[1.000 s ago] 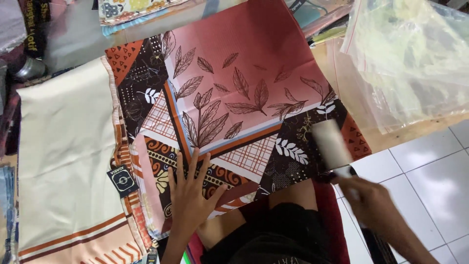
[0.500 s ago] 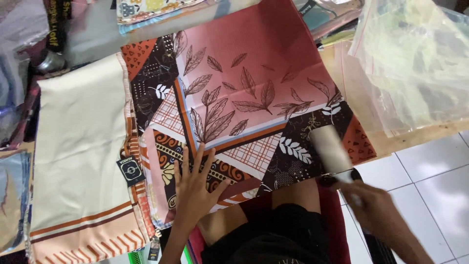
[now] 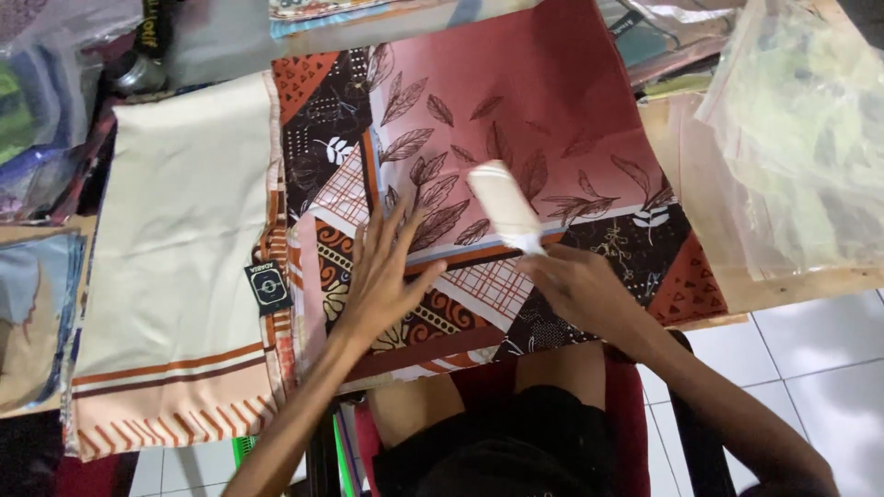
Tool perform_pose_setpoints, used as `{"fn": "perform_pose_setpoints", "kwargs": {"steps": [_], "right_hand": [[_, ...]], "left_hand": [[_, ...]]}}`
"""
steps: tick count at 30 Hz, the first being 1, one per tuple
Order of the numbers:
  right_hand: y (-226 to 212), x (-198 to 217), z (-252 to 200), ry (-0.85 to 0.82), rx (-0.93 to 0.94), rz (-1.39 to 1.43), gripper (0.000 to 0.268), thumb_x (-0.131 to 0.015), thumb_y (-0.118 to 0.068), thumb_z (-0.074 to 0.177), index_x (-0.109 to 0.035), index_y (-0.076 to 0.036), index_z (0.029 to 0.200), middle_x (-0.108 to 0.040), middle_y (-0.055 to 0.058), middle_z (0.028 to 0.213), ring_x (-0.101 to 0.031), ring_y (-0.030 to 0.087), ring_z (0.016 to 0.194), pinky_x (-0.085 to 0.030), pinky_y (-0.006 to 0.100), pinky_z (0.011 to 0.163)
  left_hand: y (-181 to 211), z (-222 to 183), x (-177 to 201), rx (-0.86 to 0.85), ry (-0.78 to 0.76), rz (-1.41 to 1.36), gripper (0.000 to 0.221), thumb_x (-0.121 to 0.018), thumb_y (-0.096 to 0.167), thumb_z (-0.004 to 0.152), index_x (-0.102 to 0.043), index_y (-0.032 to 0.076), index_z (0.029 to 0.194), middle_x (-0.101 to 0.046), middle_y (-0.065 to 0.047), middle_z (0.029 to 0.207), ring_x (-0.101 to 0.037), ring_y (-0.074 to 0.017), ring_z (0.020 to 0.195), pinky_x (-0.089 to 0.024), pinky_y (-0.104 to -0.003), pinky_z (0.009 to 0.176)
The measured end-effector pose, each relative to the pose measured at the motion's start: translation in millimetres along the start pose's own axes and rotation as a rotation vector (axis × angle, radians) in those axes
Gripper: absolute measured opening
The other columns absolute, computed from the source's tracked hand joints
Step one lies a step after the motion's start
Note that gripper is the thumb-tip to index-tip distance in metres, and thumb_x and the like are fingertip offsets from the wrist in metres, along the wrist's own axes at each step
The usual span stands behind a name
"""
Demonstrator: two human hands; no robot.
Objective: Cleaning a scarf with a lint roller and folding it on a table.
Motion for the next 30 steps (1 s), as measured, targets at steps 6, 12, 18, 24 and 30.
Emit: {"fn": "perform_pose_setpoints", "kwargs": {"steps": [6, 12, 18, 24, 30], "right_hand": [[56.3, -37.2, 19.2, -0.158, -0.075, -0.115, 0.022, -0.065, -0.006, 0.091, -0.078, -0.013, 0.108, -0.076, 0.016, 0.078, -0.074, 0.033, 0.066, -0.061, 0.039, 0.063], [153.9, 41.2, -15.6, -0.112, -0.427, -0.473, 0.034, -0.068, -0.011, 0.081, -0.078, -0.016, 0.114, -0.076, 0.021, 0.080, -0.072, 0.049, 0.084, -0.055, 0.061, 0.079], [135.1, 43.6, -37.4, 0.056, -0.257, -0.500, 0.022, -0.059, -0.020, 0.099, -0.078, -0.027, 0.106, -0.074, 0.011, 0.084, -0.071, 0.036, 0.076, -0.056, 0.050, 0.068], [1.9, -22.9, -6.0, -0.222, -0.147, -0.098, 0.017, -0.066, -0.012, 0.093, -0.080, -0.014, 0.103, -0.078, 0.015, 0.078, -0.075, 0.033, 0.065, -0.058, 0.041, 0.055], [72.4, 30.7, -38.6, -0.099, -0.291, -0.323, 0.022, -0.065, -0.014, 0.089, -0.079, -0.018, 0.105, -0.078, 0.014, 0.083, -0.072, 0.043, 0.077, -0.056, 0.053, 0.068]], "left_hand": [[-61.0, 34.1, -36.1, 0.089, -0.095, 0.203, 0.078, -0.042, 0.069, 0.101, -0.026, 0.027, 0.165, -0.014, -0.005, 0.174, -0.004, -0.0450, 0.157, -0.001, -0.068, 0.122], [-56.2, 34.4, -31.9, 0.141, -0.139, 0.216, 0.080, -0.036, 0.074, 0.098, -0.024, 0.031, 0.165, -0.012, -0.002, 0.174, -0.006, -0.0424, 0.157, -0.003, -0.067, 0.122], [-62.8, 32.2, -37.3, 0.060, -0.087, 0.214, 0.078, -0.038, 0.070, 0.103, -0.021, 0.029, 0.167, -0.009, -0.004, 0.175, -0.003, -0.0449, 0.156, -0.001, -0.065, 0.121], [-56.8, 30.6, -32.6, 0.092, -0.108, 0.173, 0.080, -0.037, 0.072, 0.102, -0.022, 0.028, 0.166, -0.007, -0.004, 0.175, -0.001, -0.0453, 0.157, -0.001, -0.068, 0.121], [-62.9, 32.7, -37.9, 0.073, -0.087, 0.215, 0.078, -0.039, 0.071, 0.101, -0.025, 0.028, 0.165, -0.012, -0.005, 0.174, -0.007, -0.0465, 0.156, -0.004, -0.069, 0.121]]}}
Point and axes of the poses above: each hand's wrist, its own z-axis towards the middle knuckle, its own x-axis out of the back of the hand, y = z × x, the point moved 4 cm from there along z, towards the middle knuckle
